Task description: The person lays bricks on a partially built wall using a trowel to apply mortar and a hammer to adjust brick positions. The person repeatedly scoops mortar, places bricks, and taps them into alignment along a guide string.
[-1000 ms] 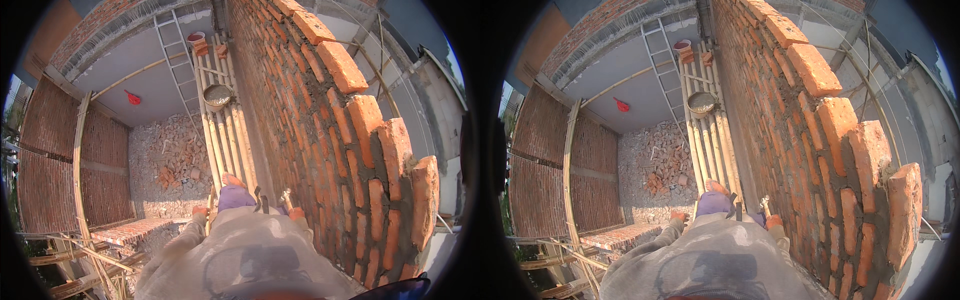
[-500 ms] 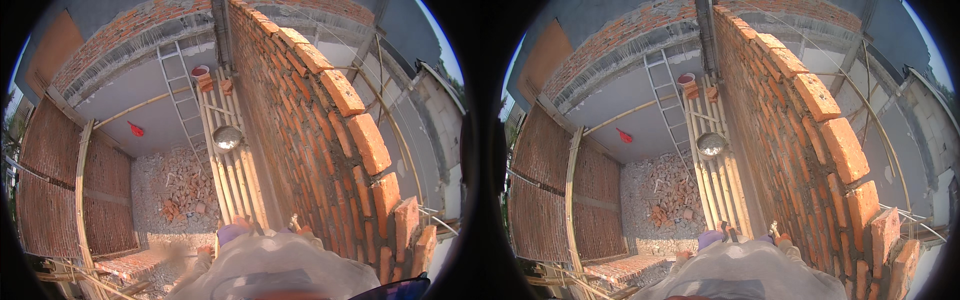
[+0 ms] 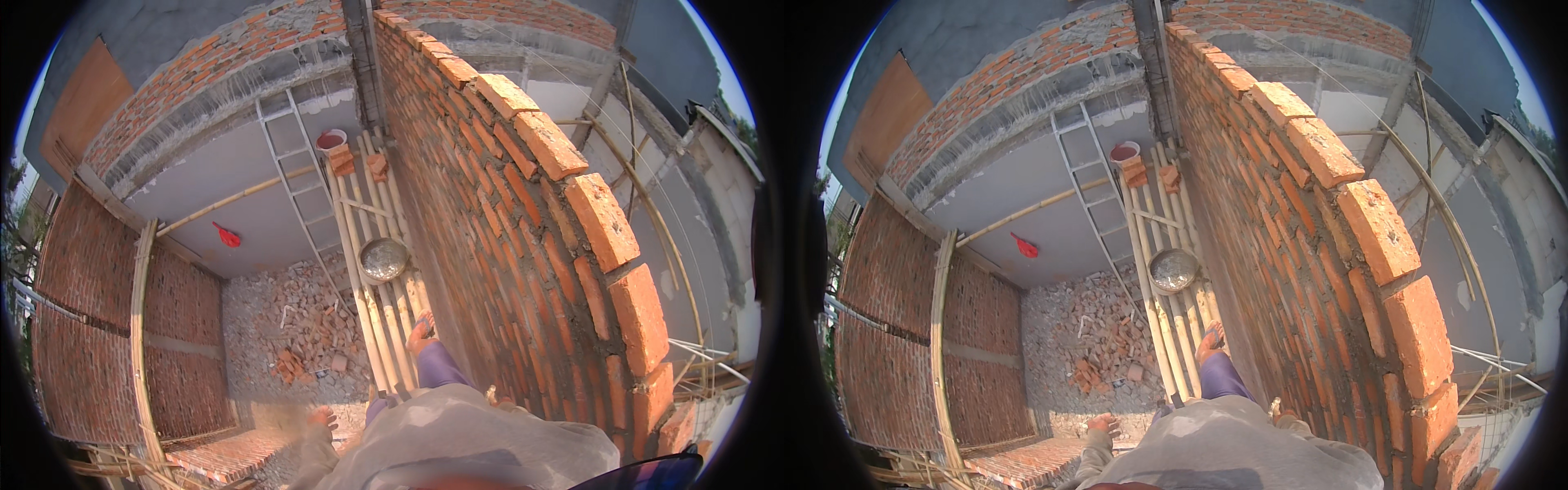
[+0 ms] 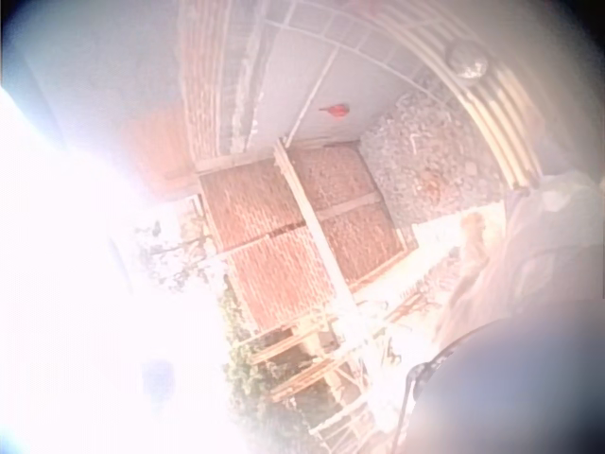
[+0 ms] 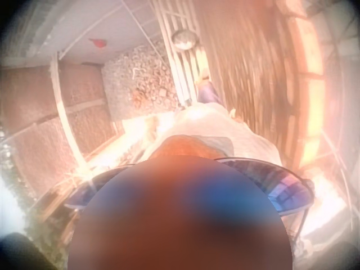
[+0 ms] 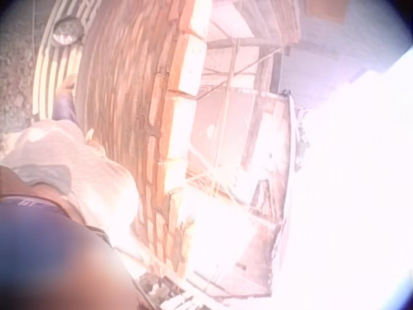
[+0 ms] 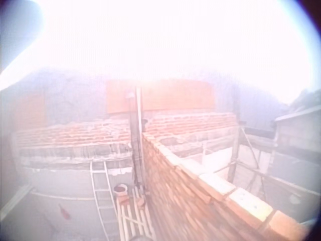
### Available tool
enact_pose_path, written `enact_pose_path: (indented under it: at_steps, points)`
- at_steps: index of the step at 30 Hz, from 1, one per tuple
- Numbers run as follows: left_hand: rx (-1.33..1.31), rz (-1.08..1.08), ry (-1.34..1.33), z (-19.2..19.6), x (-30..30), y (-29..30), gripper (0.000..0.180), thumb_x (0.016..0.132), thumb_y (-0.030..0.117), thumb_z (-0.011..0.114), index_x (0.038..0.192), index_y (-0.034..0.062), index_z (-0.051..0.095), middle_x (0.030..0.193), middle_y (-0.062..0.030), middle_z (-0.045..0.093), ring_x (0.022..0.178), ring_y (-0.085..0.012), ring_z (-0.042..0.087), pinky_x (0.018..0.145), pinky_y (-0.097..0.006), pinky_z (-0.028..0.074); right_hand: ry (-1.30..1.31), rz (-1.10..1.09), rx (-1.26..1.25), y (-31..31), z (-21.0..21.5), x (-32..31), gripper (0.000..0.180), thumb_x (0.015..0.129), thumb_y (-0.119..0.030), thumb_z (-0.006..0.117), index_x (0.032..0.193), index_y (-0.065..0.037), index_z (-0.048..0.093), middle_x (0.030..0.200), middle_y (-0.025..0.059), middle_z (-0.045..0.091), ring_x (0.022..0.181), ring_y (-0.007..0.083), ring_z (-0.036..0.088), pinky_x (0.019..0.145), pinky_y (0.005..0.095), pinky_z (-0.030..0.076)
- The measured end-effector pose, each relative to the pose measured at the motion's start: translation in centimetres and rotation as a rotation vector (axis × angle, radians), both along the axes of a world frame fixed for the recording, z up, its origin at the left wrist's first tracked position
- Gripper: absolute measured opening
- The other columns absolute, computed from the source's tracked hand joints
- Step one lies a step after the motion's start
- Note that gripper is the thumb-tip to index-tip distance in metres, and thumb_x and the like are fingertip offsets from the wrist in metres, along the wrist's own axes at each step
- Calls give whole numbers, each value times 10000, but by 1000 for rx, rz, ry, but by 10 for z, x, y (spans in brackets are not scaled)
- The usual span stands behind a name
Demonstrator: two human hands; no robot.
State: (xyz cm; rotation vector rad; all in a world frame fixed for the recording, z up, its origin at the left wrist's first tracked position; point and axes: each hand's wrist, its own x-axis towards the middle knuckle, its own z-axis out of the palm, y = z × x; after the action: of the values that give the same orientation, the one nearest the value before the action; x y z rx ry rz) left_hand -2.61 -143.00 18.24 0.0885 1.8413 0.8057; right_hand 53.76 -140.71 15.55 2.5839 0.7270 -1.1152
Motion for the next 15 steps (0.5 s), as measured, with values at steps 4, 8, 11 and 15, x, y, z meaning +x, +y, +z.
enact_pose_path:
  at_steps: [4,8,11,15]
  points:
    - [145,-77,66,18,-5,110,390,929,123,685,1302,17,640,1137,-132,708,955,-284,700,771,-464,608,12,4,11,58,-16,-9,457,881,-310,737,1198,20,724,1223,248,720,1188,398,690,1001,474,556]
    - [274,-273,98,45,14,270,410,878,103,755,1272,8,690,1054,-107,728,891,-238,693,718,-446,609,29,5,37,129,-22,-12,450,878,-306,739,1191,17,726,1216,248,722,1181,399,692,999,474,557]
    - [292,-437,69,75,41,402,361,881,80,761,1230,6,712,922,-73,725,738,-158,655,604,-344,563,40,29,47,177,-22,-16,445,876,-303,741,1186,15,727,1211,247,724,1175,400,694,997,474,558]
    - [433,-661,175,109,64,546,372,920,56,691,1291,34,684,1171,-93,739,960,-197,719,732,-341,593,71,46,68,234,-17,-17,437,872,-299,743,1179,12,729,1204,247,726,1168,402,697,995,474,559]
